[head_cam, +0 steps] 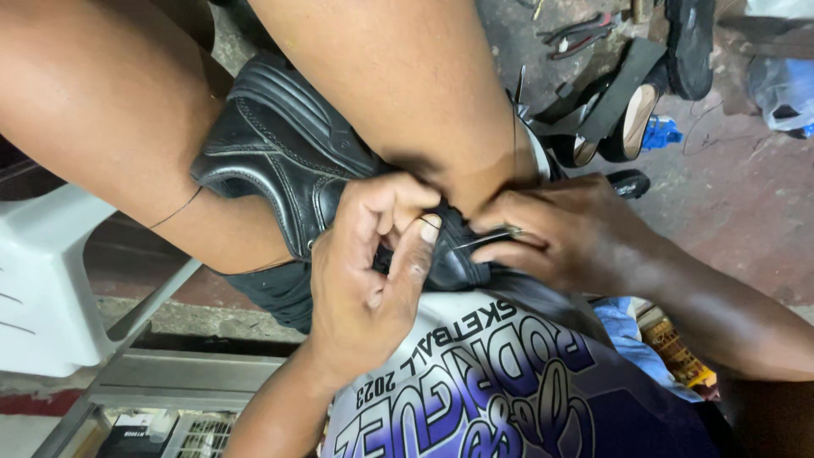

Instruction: The person stitches a black leather shoe using a needle and thread. They repeatedly pass the needle through the shoe's upper and pull the thread tight to secure the seam.

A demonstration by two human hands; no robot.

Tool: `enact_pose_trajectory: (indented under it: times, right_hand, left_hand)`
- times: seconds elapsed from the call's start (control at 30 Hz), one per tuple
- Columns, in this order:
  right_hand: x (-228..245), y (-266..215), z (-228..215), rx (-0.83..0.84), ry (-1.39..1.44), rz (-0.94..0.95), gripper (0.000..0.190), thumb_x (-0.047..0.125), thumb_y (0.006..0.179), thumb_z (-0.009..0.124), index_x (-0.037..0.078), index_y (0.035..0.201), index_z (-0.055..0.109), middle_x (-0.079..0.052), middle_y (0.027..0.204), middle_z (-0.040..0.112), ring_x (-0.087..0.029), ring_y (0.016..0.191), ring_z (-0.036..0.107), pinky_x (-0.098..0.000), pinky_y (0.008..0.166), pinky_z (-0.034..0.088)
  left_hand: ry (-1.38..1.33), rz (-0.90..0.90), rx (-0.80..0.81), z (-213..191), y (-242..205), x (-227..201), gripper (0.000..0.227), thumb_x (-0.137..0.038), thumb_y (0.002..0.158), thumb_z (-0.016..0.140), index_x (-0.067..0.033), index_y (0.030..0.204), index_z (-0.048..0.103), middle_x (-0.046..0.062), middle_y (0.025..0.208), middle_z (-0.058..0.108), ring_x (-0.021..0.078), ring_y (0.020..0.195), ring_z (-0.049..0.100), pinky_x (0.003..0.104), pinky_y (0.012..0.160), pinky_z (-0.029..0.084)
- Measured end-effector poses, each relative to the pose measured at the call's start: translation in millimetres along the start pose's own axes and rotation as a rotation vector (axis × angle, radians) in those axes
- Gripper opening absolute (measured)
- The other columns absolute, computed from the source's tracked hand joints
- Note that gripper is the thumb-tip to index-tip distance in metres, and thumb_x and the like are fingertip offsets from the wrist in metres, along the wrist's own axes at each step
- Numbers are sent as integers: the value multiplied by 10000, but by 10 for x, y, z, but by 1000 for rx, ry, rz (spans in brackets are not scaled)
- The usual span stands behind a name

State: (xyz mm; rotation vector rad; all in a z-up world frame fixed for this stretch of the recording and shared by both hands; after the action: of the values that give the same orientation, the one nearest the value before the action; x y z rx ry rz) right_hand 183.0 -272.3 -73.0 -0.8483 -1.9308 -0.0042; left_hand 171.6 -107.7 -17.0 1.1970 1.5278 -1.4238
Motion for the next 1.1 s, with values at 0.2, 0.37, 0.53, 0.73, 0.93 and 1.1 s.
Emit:
enact_pose_trajectory:
  times: [0.2,0.37,0.53,0.73,0.93,1.1]
  right_hand:
    - [-81,-363,-376,-42,540,9,79,185,935,719,109,947,701,-15,746,713,-47,580,685,-250,487,488]
    - [56,-182,-350,-105,387,14,64,174,928,732,114,947,740,-18,681,718,-70,550,644,-230,435,471]
    - [531,231,-290,-207,-200,-208,79,95,934,777,62,868,747,-79,749,706,-119,467,586,-260,350,451]
    - [-299,-309,-1117,-405,-418,92,141,114,1185,609,-21,1178,648,-120,951,643,-208,752,656,-314,603,509]
    - [-721,-748,-940,-416,-151,236,209,-16,1176,484,-39,1365,570,-131,905,604,-185,719,602,-265,573,463]
    - [-247,-558,-230,-280,168,-6,411,72,924,640,-5,1323,576,-7,706,634,-105,528,570,-267,448,433]
  left_hand:
    - [-117,-76,294,173,71,-71,511,58,1038,558,-98,1517,471,-5,994,681,75,709,660,239,632,544]
    - [328,-10,343,311,33,24,924,-153,832,872,-169,1591,346,32,864,638,114,627,626,289,590,566]
    - [281,28,183,176,-20,-19,1114,-201,750,932,-129,1624,246,60,1039,571,145,730,604,284,626,573]
    - [252,-13,200,199,-1,11,1127,-219,752,953,-141,1627,248,44,985,529,110,658,605,266,568,555]
    - [234,14,195,163,-29,-21,1107,-208,772,941,-146,1629,242,54,1068,533,103,669,608,256,575,560]
    - [244,36,186,175,11,-46,1089,-230,794,937,-147,1629,243,62,1099,537,100,700,624,242,598,576]
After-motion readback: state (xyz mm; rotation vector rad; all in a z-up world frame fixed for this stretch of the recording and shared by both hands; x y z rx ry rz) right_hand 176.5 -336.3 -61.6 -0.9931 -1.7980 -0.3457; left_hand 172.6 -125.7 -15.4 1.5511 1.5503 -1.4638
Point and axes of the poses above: each hand's wrist, its own y-axis towards the middle knuckle, its own z-axis out of the palm, x = y × z, the point moved 9 cm from there along y, towards the middle knuckle
